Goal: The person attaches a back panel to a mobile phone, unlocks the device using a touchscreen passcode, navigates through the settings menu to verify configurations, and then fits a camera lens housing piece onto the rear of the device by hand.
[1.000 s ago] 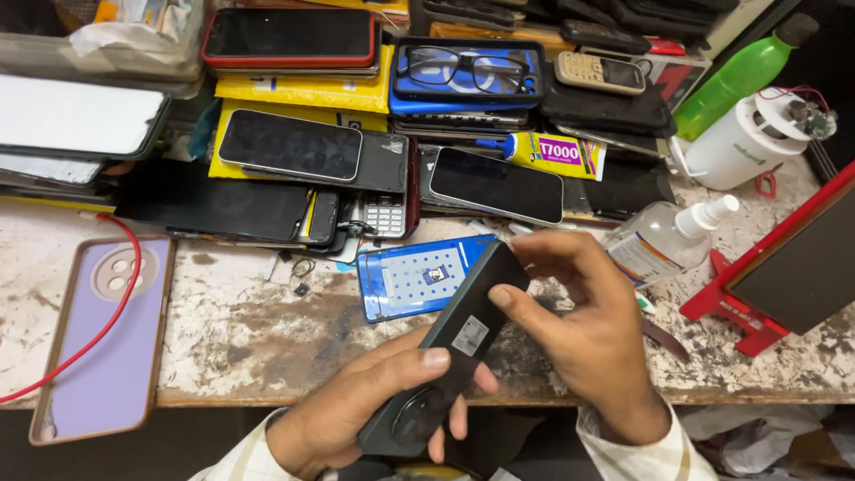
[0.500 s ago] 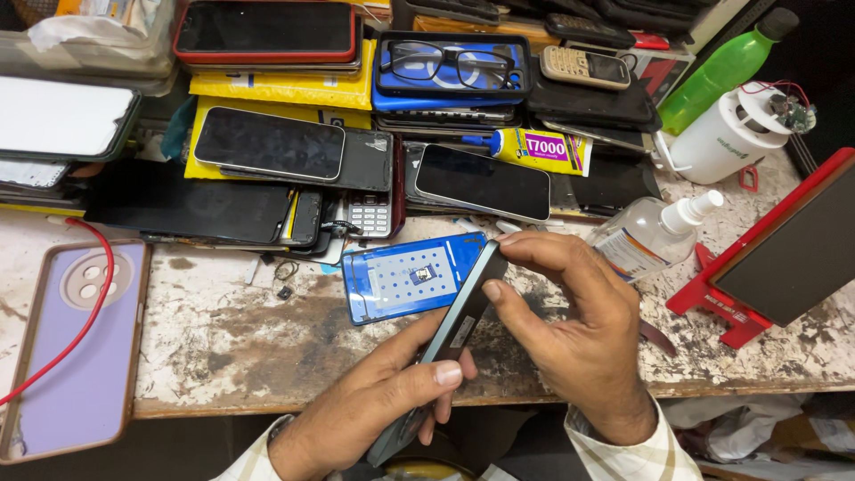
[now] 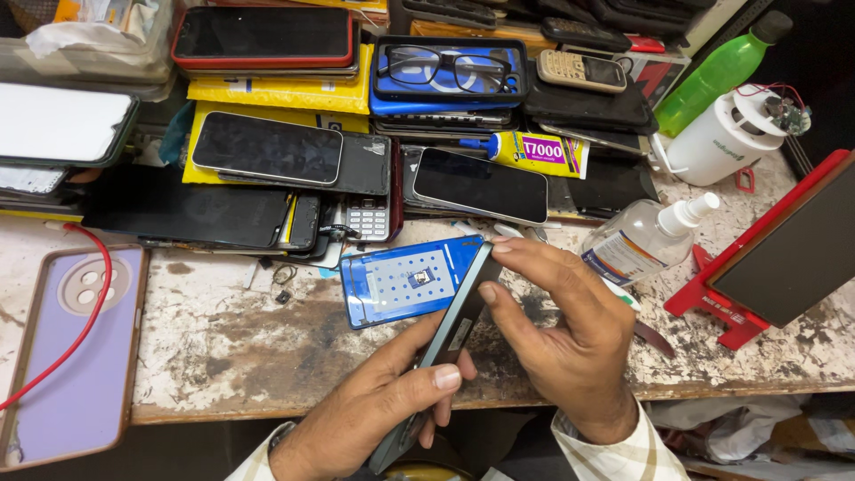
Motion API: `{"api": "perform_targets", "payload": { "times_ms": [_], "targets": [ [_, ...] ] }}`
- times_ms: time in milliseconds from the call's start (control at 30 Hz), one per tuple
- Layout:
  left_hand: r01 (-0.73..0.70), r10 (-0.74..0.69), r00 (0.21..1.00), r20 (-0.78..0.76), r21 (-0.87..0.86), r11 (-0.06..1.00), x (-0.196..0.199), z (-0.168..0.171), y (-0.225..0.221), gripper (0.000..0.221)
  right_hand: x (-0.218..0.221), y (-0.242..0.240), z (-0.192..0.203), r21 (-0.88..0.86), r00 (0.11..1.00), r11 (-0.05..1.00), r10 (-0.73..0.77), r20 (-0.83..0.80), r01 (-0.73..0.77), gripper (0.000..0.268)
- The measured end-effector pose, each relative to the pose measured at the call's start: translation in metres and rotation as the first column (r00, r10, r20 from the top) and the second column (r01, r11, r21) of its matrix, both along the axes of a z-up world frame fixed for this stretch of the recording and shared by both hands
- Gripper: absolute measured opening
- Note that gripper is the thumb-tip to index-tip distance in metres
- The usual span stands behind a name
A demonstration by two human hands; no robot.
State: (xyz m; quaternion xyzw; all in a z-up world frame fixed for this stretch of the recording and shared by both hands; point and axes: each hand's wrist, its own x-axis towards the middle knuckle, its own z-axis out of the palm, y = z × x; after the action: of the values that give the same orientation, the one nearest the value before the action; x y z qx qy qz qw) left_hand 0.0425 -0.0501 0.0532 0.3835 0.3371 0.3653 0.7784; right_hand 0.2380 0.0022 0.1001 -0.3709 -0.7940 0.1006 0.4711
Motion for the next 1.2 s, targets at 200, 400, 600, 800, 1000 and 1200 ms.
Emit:
{"api": "perform_targets", "payload": {
  "times_ms": [200,400,600,800,1000,1200],
  "targets": [
    [0.001,0.000,1.000,0.031,-0.013,1.000,0.000,0.000,0.001,0.078,-0.002,0.000,0.000,-0.025,1.000,1.000,-0.009,0.011,0.009,0.035],
    [0.032,-0.032,0.999,0.001,-0.037,0.999,-0.002,0.003,0.002,0.077,0.000,0.005,0.002,-0.028,0.998,0.999,0.044,0.054,-0.042,0.036],
    [0.049,-0.048,0.999,0.005,-0.045,0.998,-0.003,0.004,0.003,0.077,0.006,0.010,0.011,-0.058,0.991,0.996,0.074,0.115,-0.068,0.037],
    [0.072,-0.075,0.996,-0.050,-0.069,0.995,-0.003,0.008,0.003,0.076,0.011,0.014,0.022,-0.106,0.982,0.989,0.115,0.152,-0.100,0.035],
    [0.097,-0.099,0.994,-0.045,-0.054,0.994,-0.003,0.010,0.005,0.067,0.023,0.013,0.029,-0.201,0.941,0.956,0.258,0.220,-0.215,0.023],
    [0.212,-0.213,0.973,0.086,0.026,0.977,-0.017,-0.002,0.005,0.065,0.036,-0.001,0.000,-0.432,0.933,0.843,0.202,-0.299,-0.321,0.052]
  ]
}}
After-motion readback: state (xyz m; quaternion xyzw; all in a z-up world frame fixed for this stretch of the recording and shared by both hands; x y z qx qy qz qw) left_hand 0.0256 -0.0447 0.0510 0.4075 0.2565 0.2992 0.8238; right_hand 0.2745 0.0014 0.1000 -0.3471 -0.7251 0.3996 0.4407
